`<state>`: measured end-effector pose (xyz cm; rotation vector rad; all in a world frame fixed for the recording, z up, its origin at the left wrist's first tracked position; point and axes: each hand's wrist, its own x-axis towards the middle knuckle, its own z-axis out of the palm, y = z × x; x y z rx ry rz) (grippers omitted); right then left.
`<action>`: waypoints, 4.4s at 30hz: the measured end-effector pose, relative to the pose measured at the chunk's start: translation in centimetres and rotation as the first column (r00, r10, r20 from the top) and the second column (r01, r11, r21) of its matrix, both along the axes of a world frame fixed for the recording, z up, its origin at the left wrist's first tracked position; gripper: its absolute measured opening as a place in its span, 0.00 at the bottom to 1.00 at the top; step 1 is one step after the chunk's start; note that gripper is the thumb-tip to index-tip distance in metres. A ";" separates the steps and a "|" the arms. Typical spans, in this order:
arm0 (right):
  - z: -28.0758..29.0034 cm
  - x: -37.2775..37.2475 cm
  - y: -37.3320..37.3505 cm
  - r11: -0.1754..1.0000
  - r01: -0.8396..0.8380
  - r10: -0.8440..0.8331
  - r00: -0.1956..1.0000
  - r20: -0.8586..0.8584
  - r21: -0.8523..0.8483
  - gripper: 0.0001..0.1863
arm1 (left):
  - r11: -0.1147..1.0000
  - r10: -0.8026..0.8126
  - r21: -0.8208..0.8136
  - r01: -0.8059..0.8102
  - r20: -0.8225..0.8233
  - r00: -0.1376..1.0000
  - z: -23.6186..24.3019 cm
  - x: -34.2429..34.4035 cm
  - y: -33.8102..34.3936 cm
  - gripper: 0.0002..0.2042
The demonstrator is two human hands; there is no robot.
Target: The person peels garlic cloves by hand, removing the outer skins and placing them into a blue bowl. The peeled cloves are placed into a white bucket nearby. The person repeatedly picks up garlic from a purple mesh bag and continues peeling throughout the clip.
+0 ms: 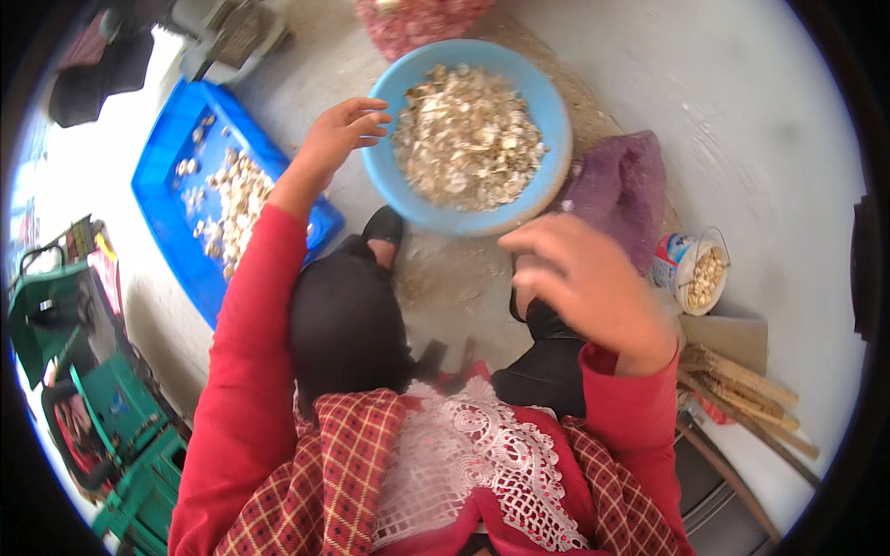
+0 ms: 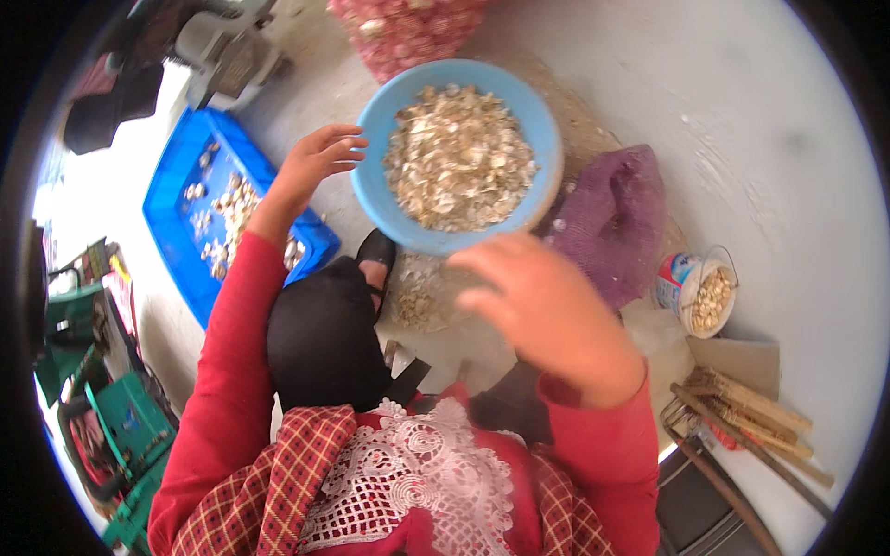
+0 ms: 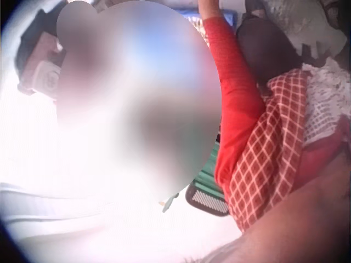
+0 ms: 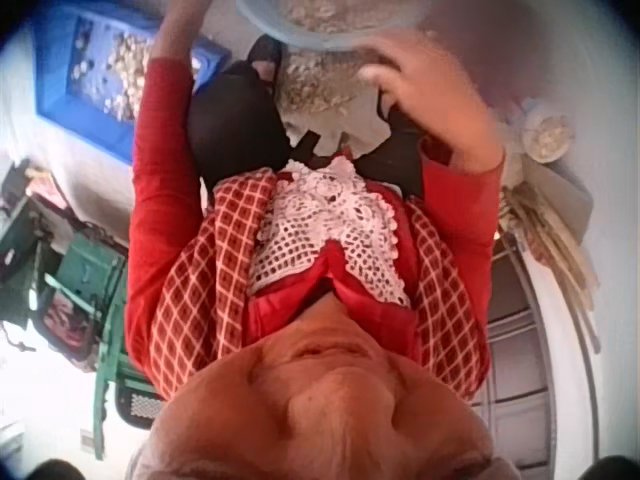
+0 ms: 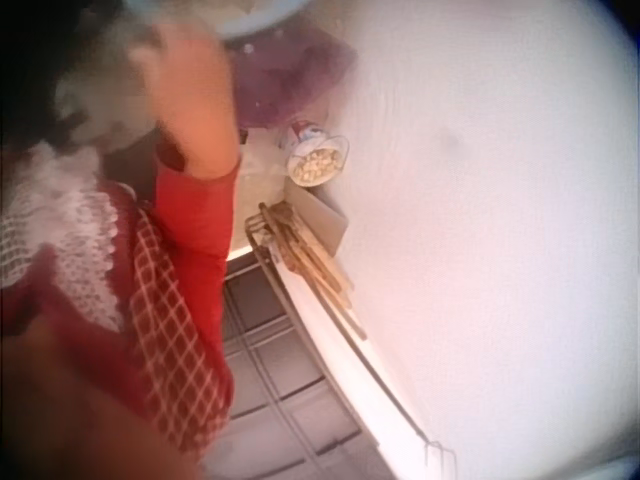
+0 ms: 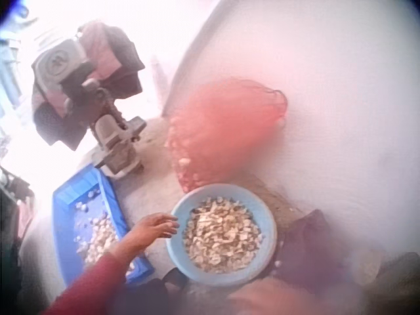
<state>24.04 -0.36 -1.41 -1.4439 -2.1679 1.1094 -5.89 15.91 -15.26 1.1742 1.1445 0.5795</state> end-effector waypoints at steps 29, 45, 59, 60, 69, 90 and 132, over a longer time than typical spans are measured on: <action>-41.0 22.9 -1.8 0.828 0.559 -0.518 0.746 0.419 0.028 0.21 | 0.969 -0.236 0.057 0.241 -0.079 0.968 10.5 11.7 -8.5 0.11; -36.5 17.5 -0.1 0.548 0.833 -0.834 0.537 -0.127 -0.075 0.22 | 0.968 -0.243 0.023 0.250 -0.165 0.956 9.3 12.9 -8.4 0.12; -35.2 18.0 1.3 0.529 0.843 -0.847 0.518 -0.119 -0.097 0.22 | 0.969 -0.240 0.022 0.248 -0.177 0.955 9.3 12.9 -8.6 0.12; -35.2 18.0 1.4 0.527 0.844 -0.848 0.517 -0.112 -0.097 0.22 | 0.970 -0.238 0.013 0.243 -0.169 0.956 9.4 12.9 -8.6 0.12; -34.7 19.5 2.1 0.501 0.857 -0.866 0.498 -0.057 -0.120 0.23 | 0.972 -0.235 -0.014 0.237 -0.173 0.956 9.3 12.8 -8.4 0.12; -33.3 19.4 4.9 0.510 0.787 -0.857 0.430 -0.284 -0.347 0.26 | 0.967 -0.249 -0.006 0.253 -0.208 0.946 9.2 13.1 -8.5 0.13; -36.1 18.5 2.2 0.548 0.833 -0.833 0.533 -0.148 -0.080 0.23 | 0.970 -0.225 0.037 0.240 -0.239 0.945 10.1 13.1 -9.3 0.14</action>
